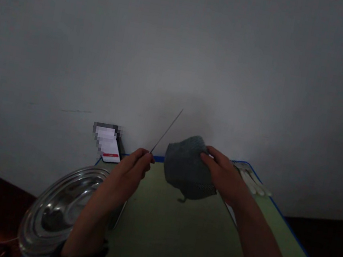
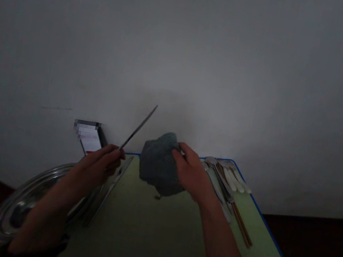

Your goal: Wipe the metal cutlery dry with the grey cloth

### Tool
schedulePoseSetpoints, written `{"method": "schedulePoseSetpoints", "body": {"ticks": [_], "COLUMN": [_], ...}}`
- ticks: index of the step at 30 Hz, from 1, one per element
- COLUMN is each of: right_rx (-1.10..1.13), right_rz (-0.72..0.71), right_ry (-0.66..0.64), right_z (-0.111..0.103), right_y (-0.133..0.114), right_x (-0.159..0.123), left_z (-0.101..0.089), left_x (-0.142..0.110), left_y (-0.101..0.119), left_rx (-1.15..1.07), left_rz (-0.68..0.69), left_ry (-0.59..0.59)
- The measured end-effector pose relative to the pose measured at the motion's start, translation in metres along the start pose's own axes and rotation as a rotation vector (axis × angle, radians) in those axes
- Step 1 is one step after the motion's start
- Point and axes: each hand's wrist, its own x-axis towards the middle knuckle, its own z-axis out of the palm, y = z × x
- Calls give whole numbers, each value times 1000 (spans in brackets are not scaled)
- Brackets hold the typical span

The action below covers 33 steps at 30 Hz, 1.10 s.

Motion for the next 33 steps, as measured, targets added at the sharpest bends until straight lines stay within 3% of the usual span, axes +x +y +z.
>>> {"method": "schedulePoseSetpoints", "body": {"ticks": [3, 7, 11, 14, 19, 23, 27, 33], "right_rx": [348, 703, 762, 826, 1039, 1018, 902, 698], "right_rz": [96, 119, 139, 166, 241, 297, 228, 102], "right_ry": [89, 50, -36, -92, -75, -46, 6, -142], "right_z": [5, 14, 17, 19, 32, 46, 48, 33], "right_y": [6, 5, -5, -9, -8, -6, -4, 2], "right_x": [5, 7, 5, 4, 2, -2, -5, 0], "left_z": [1, 5, 14, 19, 20, 23, 25, 15], "left_x": [-1, -4, -9, -10, -10, -12, -14, -15], "left_y": [-4, 0, 8, 12, 14, 16, 18, 21], "left_rx": [-3, 89, 147, 179, 126, 52, 22, -85], "left_rz": [33, 116, 98, 72, 45, 36, 21, -65], "left_ry": [-54, -193, -358, -398, -536, -627, -645, -614]}}
